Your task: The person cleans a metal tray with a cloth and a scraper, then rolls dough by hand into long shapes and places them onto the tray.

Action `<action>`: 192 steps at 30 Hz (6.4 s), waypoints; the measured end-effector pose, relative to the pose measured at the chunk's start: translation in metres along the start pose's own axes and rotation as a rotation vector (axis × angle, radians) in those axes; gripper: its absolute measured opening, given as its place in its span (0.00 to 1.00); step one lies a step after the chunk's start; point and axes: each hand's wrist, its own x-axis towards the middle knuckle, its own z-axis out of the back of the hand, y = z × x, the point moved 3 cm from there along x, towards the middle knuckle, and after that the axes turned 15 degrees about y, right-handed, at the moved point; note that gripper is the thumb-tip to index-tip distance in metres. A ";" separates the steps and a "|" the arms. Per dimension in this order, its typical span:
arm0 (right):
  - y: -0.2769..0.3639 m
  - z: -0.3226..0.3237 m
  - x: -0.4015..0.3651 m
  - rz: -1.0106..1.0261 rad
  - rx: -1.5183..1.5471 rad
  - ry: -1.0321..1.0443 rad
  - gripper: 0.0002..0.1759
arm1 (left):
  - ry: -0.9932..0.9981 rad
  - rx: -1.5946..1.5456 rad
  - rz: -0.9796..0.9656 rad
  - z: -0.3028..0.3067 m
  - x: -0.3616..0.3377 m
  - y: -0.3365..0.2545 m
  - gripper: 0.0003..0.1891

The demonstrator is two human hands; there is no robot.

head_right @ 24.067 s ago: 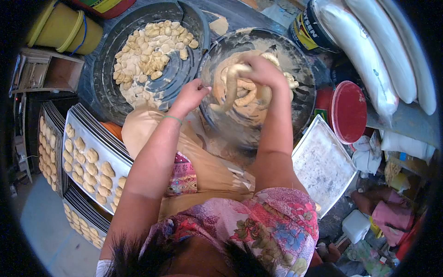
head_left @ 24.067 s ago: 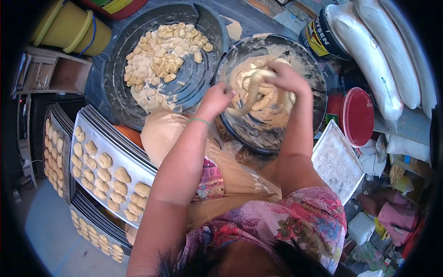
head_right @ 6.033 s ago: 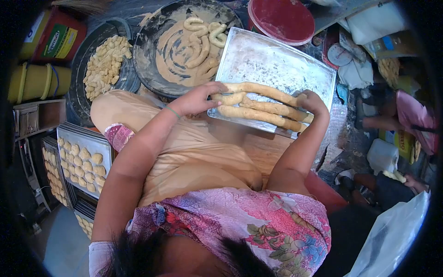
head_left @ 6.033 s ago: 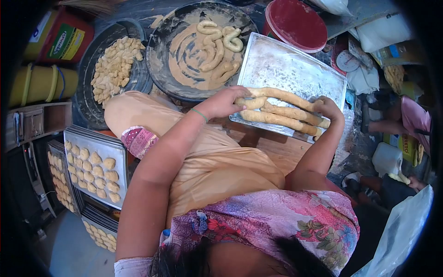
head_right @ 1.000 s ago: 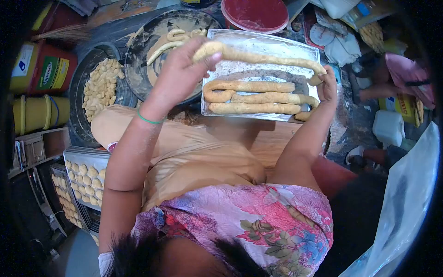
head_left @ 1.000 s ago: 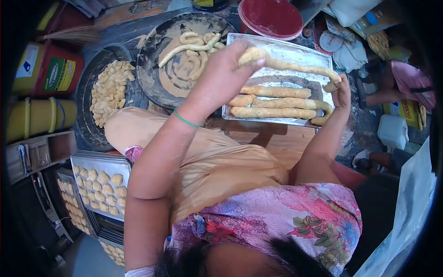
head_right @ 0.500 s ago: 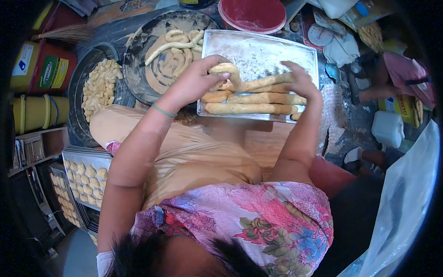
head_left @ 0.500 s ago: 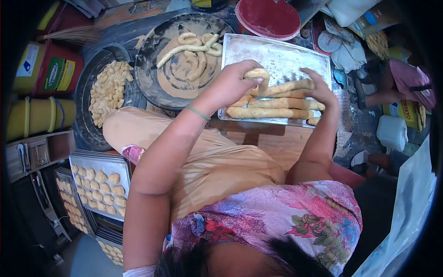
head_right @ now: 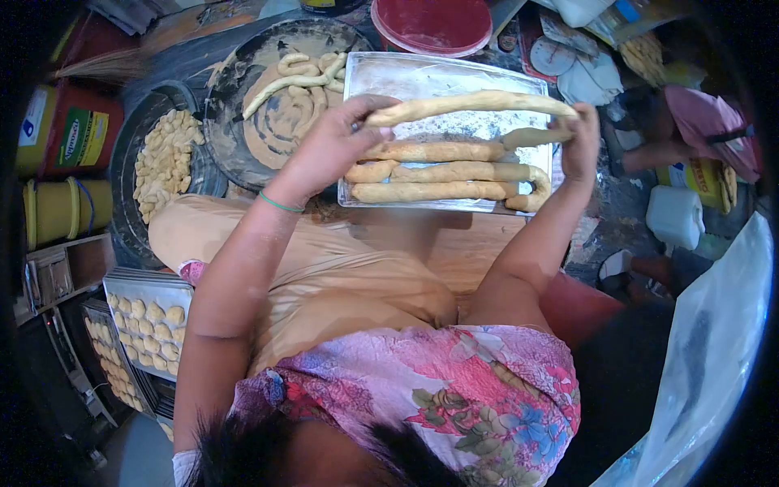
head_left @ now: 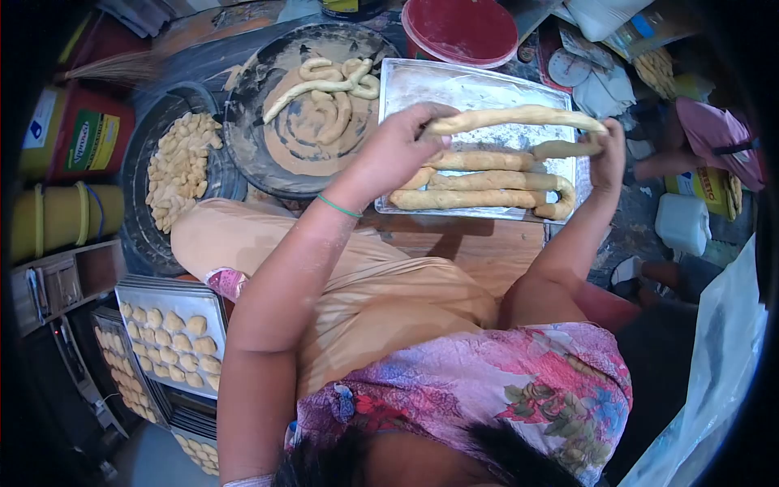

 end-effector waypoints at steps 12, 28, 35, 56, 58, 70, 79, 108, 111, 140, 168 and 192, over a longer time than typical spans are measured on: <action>0.017 0.085 -0.030 -0.327 -1.158 -0.604 0.15 | -0.009 -0.018 0.180 0.049 -0.048 0.023 0.22; -0.022 0.085 -0.004 -0.171 -0.065 -0.607 0.25 | -0.173 -0.082 0.388 0.082 -0.088 0.071 0.22; -0.064 0.008 0.009 -0.528 -0.283 -0.261 0.21 | -0.214 -0.146 0.441 0.091 -0.102 0.093 0.22; -0.109 0.060 0.027 -0.563 -1.295 -0.153 0.17 | -0.125 0.381 0.604 0.107 -0.130 0.157 0.21; -0.111 0.071 0.026 -0.722 -1.200 -0.059 0.15 | -0.115 0.379 0.609 0.107 -0.131 0.153 0.20; -0.095 -0.097 0.039 -0.493 -0.845 0.466 0.20 | -0.102 0.417 0.640 0.104 -0.131 0.152 0.21; -0.088 -0.192 0.094 -0.281 -1.037 0.532 0.26 | -0.139 0.422 0.594 0.112 -0.131 0.153 0.20; -0.187 -0.593 0.098 -0.083 -0.496 0.884 0.15 | -1.133 0.051 -0.023 0.253 -0.240 0.079 0.20; -0.296 -0.556 0.129 -0.225 -0.538 0.741 0.19 | -1.086 0.369 0.178 0.267 -0.211 0.140 0.21; -0.467 -0.492 0.143 -0.509 -1.662 0.596 0.32 | -0.363 0.496 0.828 0.278 -0.134 0.149 0.19; -0.210 -0.542 0.057 -0.099 -0.734 1.140 0.29 | -1.115 -0.878 -0.278 0.275 -0.154 0.143 0.11; -0.142 -0.600 0.052 0.345 -0.728 0.730 0.35 | -0.522 -0.913 -0.382 0.211 -0.184 0.094 0.44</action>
